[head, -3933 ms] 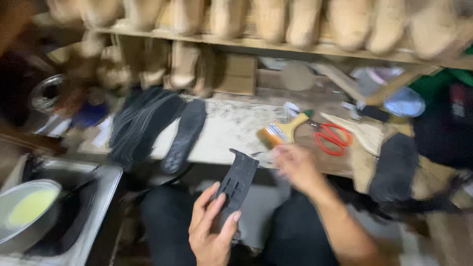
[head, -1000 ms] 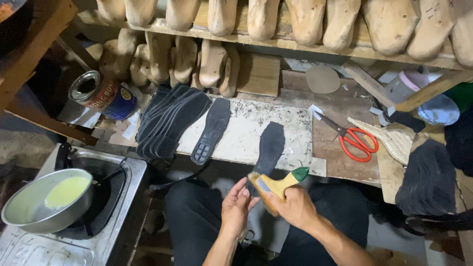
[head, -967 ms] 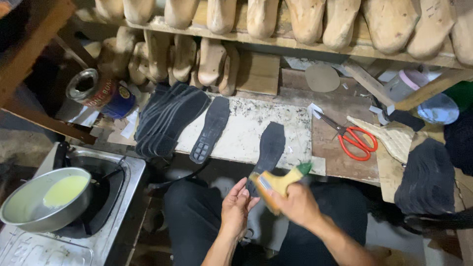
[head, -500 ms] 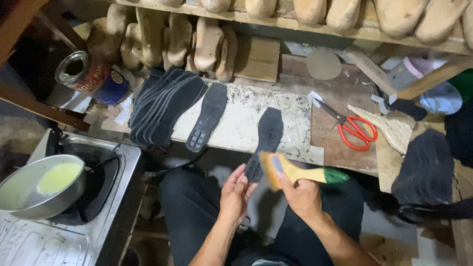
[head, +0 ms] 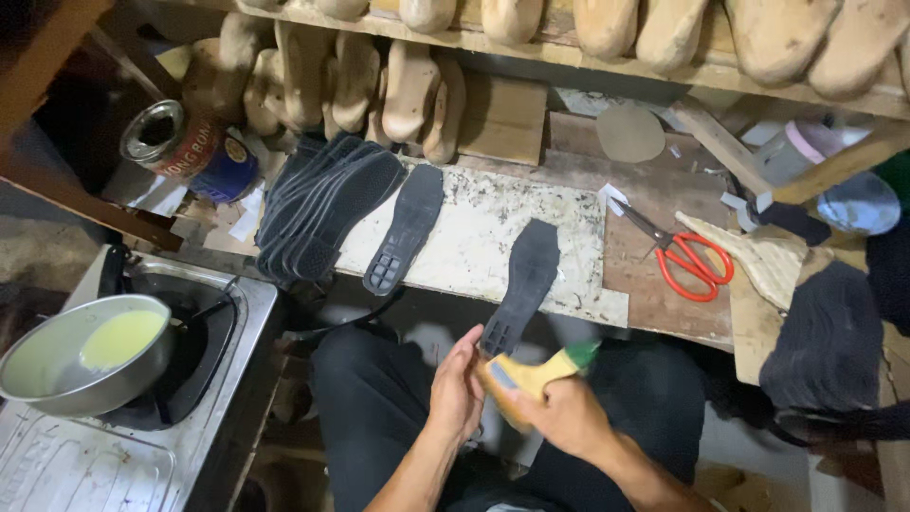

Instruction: The person sits at a workbench and uses a wide brush to spread glue over the bottom of rubber shoe soles, working through a stack of soles one at a time. They hold each sole in one hand, brush the adhesive across its surface, and set the finished sole back on the bench.

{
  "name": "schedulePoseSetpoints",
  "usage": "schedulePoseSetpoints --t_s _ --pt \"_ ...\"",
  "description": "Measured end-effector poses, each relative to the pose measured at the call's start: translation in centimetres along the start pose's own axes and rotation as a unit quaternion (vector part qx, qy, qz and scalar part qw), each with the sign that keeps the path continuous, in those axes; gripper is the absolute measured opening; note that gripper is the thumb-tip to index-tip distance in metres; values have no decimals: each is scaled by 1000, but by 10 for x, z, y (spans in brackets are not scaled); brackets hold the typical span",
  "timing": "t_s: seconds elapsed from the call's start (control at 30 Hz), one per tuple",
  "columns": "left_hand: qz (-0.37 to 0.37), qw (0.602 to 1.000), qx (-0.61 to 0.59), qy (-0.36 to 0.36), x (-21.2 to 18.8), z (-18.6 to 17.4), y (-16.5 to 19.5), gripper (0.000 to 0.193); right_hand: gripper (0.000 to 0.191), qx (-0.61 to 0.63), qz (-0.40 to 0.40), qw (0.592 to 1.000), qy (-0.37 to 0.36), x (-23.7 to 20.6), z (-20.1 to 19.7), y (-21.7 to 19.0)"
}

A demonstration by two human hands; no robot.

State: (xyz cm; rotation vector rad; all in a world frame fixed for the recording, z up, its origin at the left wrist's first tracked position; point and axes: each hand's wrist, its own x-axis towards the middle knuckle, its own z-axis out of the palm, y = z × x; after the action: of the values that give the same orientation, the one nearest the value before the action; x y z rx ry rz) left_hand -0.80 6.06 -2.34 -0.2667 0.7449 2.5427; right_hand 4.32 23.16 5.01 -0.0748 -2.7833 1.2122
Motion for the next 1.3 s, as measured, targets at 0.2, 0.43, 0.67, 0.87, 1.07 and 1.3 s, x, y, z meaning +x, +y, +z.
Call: schedulePoseSetpoints --t_s 0.2,0.43,0.67,0.87,1.07,1.3 --pt "-11 1000 -20 -20 -4 18 5 64 29 2 -8 999 47 1 -5 -8" --pt "-29 999 -30 -34 -10 32 14 67 30 -272 -149 942 128 -8 -9 2" --pt "-59 998 17 7 -8 31 13 69 23 -75 55 992 90 -12 -10 -6" --pt "-46 999 21 0 -7 28 13 73 27 9 -77 992 -97 -5 -29 -36" --pt "-41 999 26 22 -6 16 15 68 21 -132 -121 981 -78 -1 -30 -43" --pt "-4 978 187 89 2 -6 15 48 52 -214 95 947 -221 125 -53 10"
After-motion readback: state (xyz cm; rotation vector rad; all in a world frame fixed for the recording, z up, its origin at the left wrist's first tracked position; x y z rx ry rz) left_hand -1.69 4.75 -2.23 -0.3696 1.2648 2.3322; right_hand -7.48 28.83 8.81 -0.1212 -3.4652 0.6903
